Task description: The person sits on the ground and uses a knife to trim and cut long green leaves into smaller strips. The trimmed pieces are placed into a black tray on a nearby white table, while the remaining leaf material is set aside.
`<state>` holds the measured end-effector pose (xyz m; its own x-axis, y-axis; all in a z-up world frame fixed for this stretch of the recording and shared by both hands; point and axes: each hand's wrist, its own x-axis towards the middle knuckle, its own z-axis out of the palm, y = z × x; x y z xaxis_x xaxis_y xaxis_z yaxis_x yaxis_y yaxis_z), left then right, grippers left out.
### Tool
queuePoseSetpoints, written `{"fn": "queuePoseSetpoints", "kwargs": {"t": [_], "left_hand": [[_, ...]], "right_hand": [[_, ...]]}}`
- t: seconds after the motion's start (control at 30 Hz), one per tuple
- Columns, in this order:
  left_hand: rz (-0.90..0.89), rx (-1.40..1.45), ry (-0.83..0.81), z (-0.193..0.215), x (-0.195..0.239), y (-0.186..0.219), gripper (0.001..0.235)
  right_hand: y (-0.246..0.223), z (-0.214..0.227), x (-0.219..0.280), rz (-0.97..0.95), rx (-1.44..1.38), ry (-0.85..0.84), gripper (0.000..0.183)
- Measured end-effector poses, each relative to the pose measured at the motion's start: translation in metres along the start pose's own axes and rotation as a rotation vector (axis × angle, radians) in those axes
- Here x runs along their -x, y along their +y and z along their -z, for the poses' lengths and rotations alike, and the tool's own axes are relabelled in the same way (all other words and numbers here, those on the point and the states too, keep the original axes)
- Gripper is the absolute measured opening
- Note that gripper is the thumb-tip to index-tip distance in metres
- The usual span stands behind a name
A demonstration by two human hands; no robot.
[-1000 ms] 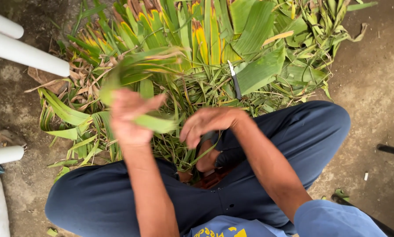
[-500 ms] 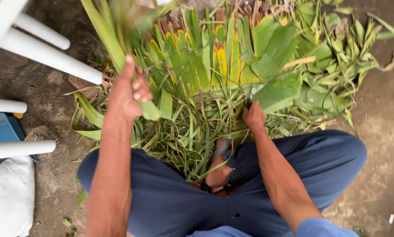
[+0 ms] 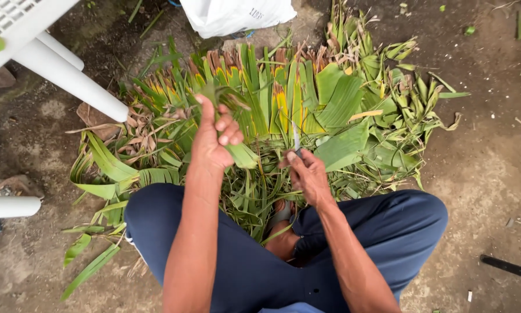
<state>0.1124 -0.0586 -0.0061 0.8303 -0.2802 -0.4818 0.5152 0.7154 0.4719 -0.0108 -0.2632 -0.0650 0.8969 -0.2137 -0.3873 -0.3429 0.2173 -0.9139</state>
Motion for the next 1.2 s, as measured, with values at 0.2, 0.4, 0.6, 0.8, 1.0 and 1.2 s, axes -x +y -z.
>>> {"fn": "queuePoseSetpoints", "kwargs": {"t": [0.2, 0.4, 0.6, 0.8, 1.0, 1.2], "left_hand": [[-0.043, 0.070, -0.034, -0.007, -0.004, -0.010, 0.058], [0.037, 0.211, -0.228, -0.023, 0.000, -0.011, 0.044], [-0.282, 0.149, -0.666, -0.049, 0.045, -0.004, 0.038], [-0.428, 0.355, -0.562, -0.047, 0.021, 0.012, 0.029], [-0.445, 0.614, -0.415, -0.067, 0.038, 0.018, 0.015], [-0.261, 0.684, -0.350, -0.076, 0.037, 0.014, 0.013]], "right_hand": [[-0.003, -0.074, 0.010, 0.239, -0.028, -0.136, 0.038], [-0.043, -0.095, 0.025, 0.100, -0.379, -0.066, 0.014], [-0.122, -0.081, 0.032, -0.138, -0.500, -0.282, 0.035], [-0.153, -0.089, 0.014, 0.035, -0.336, -0.382, 0.040], [-0.161, -0.106, 0.019, 0.307, -0.299, -0.117, 0.032], [-0.150, -0.092, 0.021, 0.469, -0.277, -0.104, 0.038]]}}
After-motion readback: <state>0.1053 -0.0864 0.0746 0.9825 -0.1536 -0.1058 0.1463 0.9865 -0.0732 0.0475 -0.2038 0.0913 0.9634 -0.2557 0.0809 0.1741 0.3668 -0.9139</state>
